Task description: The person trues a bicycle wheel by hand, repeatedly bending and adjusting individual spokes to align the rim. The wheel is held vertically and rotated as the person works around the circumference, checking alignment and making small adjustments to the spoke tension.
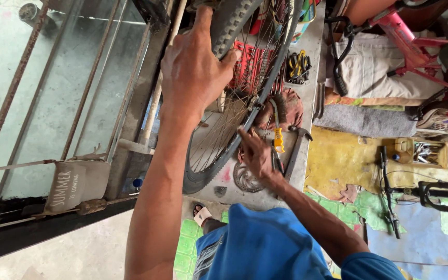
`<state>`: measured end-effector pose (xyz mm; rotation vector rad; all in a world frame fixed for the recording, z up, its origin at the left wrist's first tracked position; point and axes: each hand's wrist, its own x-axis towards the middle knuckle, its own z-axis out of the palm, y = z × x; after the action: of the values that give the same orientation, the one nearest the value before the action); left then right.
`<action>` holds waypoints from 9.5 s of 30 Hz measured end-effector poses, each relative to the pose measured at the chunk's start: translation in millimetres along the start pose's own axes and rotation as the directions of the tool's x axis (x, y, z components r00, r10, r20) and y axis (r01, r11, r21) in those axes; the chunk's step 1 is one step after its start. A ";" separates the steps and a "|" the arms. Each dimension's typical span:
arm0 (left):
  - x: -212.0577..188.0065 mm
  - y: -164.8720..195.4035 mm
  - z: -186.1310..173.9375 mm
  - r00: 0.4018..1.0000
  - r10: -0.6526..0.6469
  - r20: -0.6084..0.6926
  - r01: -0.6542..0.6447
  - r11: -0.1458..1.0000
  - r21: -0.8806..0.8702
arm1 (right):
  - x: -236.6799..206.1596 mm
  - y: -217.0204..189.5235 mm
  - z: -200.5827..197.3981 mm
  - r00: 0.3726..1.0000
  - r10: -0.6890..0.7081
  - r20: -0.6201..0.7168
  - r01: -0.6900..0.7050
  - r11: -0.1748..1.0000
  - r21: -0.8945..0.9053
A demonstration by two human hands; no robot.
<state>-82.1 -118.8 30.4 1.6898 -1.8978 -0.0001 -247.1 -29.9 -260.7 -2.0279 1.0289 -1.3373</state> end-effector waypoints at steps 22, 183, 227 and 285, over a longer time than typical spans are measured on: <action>6.8 7.9 0.2 0.999 0.000 0.035 0.003 0.996 -0.087 | 15.7 65.0 24.8 0.536 0.832 0.139 -0.583 0.246 0.774; -17.2 -4.4 -14.3 0.998 -0.023 -0.052 0.026 0.999 0.047 | 52.5 -39.2 0.3 0.966 0.192 0.171 -0.200 0.979 0.030; -35.5 5.6 -34.9 0.983 -0.139 0.118 0.161 0.966 -0.203 | 2.9 -21.8 -10.0 0.993 -0.016 0.119 0.016 1.000 -0.003; -62.8 -29.5 -65.6 0.973 -0.208 0.100 0.221 0.965 -0.141 | 30.4 54.6 43.8 0.463 0.742 0.484 -0.696 -0.033 0.717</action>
<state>-26.5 -43.0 46.9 1.8056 -1.7171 -0.2985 -217.1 -86.7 -301.9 -0.4009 0.8798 -0.9000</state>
